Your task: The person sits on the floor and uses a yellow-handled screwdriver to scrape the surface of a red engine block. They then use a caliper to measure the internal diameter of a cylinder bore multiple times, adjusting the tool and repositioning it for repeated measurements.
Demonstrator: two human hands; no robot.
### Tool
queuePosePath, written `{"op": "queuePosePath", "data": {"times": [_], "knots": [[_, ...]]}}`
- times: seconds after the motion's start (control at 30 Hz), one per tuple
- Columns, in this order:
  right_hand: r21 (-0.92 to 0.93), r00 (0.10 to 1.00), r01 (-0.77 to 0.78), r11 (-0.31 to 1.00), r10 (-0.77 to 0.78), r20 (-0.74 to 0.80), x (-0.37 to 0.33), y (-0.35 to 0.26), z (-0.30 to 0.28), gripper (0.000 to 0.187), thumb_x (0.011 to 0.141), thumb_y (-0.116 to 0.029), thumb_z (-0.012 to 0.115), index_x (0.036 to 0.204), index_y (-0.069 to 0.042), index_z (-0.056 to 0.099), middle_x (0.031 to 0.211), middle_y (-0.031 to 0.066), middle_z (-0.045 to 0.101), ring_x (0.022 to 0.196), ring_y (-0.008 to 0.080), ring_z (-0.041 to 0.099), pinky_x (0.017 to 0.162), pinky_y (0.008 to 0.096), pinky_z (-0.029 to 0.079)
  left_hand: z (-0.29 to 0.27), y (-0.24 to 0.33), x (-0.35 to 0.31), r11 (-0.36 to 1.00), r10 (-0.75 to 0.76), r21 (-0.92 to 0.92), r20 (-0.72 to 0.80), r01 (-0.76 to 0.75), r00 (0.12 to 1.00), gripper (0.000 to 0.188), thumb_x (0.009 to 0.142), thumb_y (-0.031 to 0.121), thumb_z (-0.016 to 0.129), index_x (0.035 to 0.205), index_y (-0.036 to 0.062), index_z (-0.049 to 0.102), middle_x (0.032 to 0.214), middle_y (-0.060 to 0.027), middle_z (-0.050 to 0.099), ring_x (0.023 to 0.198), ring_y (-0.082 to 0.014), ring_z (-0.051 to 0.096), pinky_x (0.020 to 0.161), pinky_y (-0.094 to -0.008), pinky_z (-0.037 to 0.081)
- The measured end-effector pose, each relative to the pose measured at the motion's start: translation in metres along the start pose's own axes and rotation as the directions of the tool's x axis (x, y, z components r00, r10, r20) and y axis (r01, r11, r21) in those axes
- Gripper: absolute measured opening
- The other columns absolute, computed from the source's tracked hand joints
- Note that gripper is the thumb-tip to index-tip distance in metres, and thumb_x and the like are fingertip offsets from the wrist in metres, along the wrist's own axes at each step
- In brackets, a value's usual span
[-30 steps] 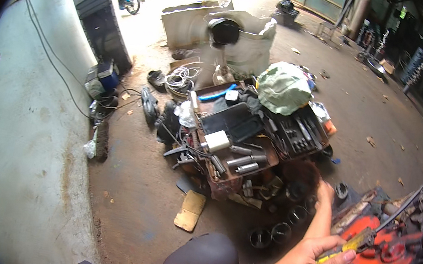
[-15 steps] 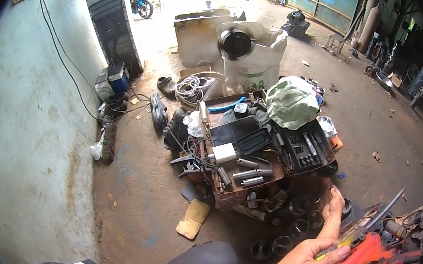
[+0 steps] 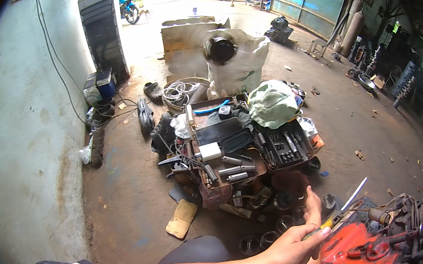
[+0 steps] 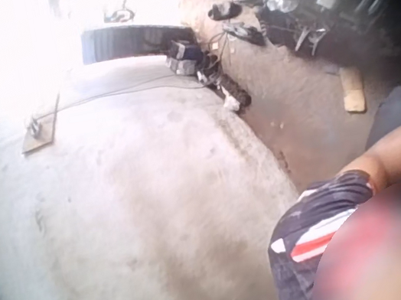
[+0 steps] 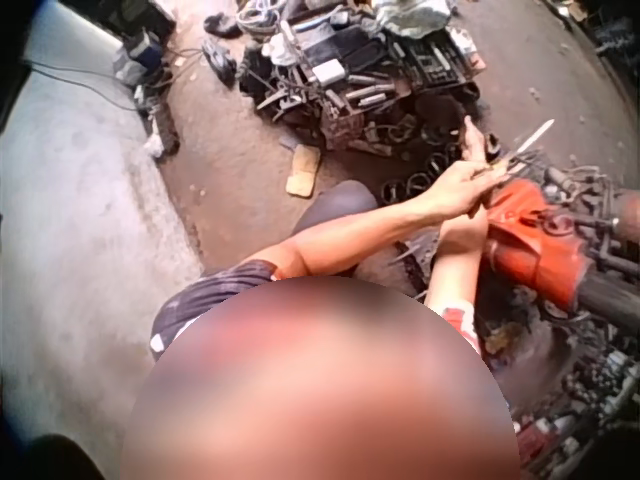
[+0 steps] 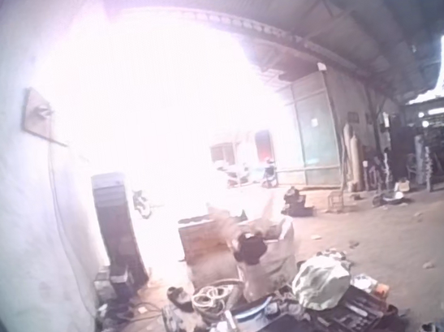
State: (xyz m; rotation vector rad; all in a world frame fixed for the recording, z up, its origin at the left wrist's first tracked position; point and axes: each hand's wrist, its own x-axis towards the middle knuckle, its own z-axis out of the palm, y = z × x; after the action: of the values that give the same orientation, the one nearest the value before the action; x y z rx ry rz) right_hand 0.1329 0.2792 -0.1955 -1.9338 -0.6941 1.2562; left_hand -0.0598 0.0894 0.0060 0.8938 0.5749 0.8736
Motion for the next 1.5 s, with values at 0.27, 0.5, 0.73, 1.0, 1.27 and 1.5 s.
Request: {"op": "queuePosePath", "data": {"times": [0.27,0.5,0.73,1.0,1.27,1.5], "knots": [[-0.101,0.997,0.075,0.992,-0.078,-0.019,0.014,0.009,0.028,0.048,0.097,-0.030,0.064,0.140,-0.009,0.056,0.145,0.0102,0.052,0.127,0.0265,0.050,0.105,0.0448,0.041,-0.003,0.006,-0.001,0.997,-0.031,-0.065,0.015,0.032,0.999,0.040,0.107,0.043,0.050,0.095,0.0054,0.059,0.068,0.0012,0.054,0.050,-0.0044,0.044,0.047,-0.0222,0.036],[-0.190,0.980,0.182,0.965,-0.194,-0.048,0.034,0.015,0.025,0.047,0.098,-0.026,0.063,0.140,-0.005,0.055,0.142,0.0117,0.054,0.124,0.0264,0.052,0.105,0.0418,0.042,-0.003,0.001,0.000,0.998,-0.018,-0.061,-0.015,0.017,1.000,0.039,0.106,0.041,0.052,0.089,0.0067,0.060,0.066,0.0026,0.053,0.050,-0.0032,0.045,0.045,-0.0216,0.036],[-0.342,0.888,0.411,0.845,-0.456,-0.060,0.027,-0.002,0.016,0.046,0.099,-0.023,0.061,0.139,-0.002,0.054,0.139,0.0133,0.055,0.121,0.0263,0.055,0.105,0.0387,0.043,-0.008,0.004,0.003,1.000,0.011,-0.023,-0.030,-0.011,0.999,0.038,0.107,0.039,0.052,0.091,0.0050,0.060,0.070,-0.0011,0.059,0.052,-0.0044,0.049,0.046,-0.0222,0.039],[-0.345,0.465,0.843,0.413,-0.882,0.079,-0.109,-0.026,-0.021,0.041,0.099,-0.020,0.060,0.133,0.002,0.057,0.137,0.0196,0.055,0.119,0.0326,0.059,0.102,0.0399,0.046,-0.016,0.004,0.009,0.988,0.142,-0.034,-0.161,-0.149,0.977,0.033,0.104,0.039,0.058,0.100,0.0064,0.062,0.070,-0.0002,0.058,0.048,-0.0048,0.047,0.044,-0.0228,0.037],[-0.660,0.374,0.682,0.316,-0.926,-0.056,-0.276,0.057,-0.070,0.041,0.095,-0.001,0.052,0.135,0.008,0.054,0.143,0.0238,0.050,0.134,0.0393,0.048,0.114,0.0427,0.038,-0.021,0.006,0.001,0.957,0.284,0.108,-0.193,-0.267,0.939,0.042,0.103,0.045,0.055,0.102,0.0043,0.064,0.067,-0.0040,0.061,0.047,-0.0088,0.049,0.043,-0.0223,0.036],[0.747,0.657,0.642,0.175,-0.629,-0.417,-0.410,0.079,-0.132,0.063,0.101,-0.045,0.051,0.151,-0.008,0.042,0.153,0.0156,0.045,0.137,0.0343,0.047,0.114,0.0518,0.039,-0.006,-0.001,-0.011,0.971,0.237,0.068,-0.201,-0.228,0.950,0.044,0.102,0.047,0.056,0.108,0.0042,0.064,0.072,-0.0014,0.059,0.052,-0.0091,0.049,0.046,-0.0234,0.036]]}}
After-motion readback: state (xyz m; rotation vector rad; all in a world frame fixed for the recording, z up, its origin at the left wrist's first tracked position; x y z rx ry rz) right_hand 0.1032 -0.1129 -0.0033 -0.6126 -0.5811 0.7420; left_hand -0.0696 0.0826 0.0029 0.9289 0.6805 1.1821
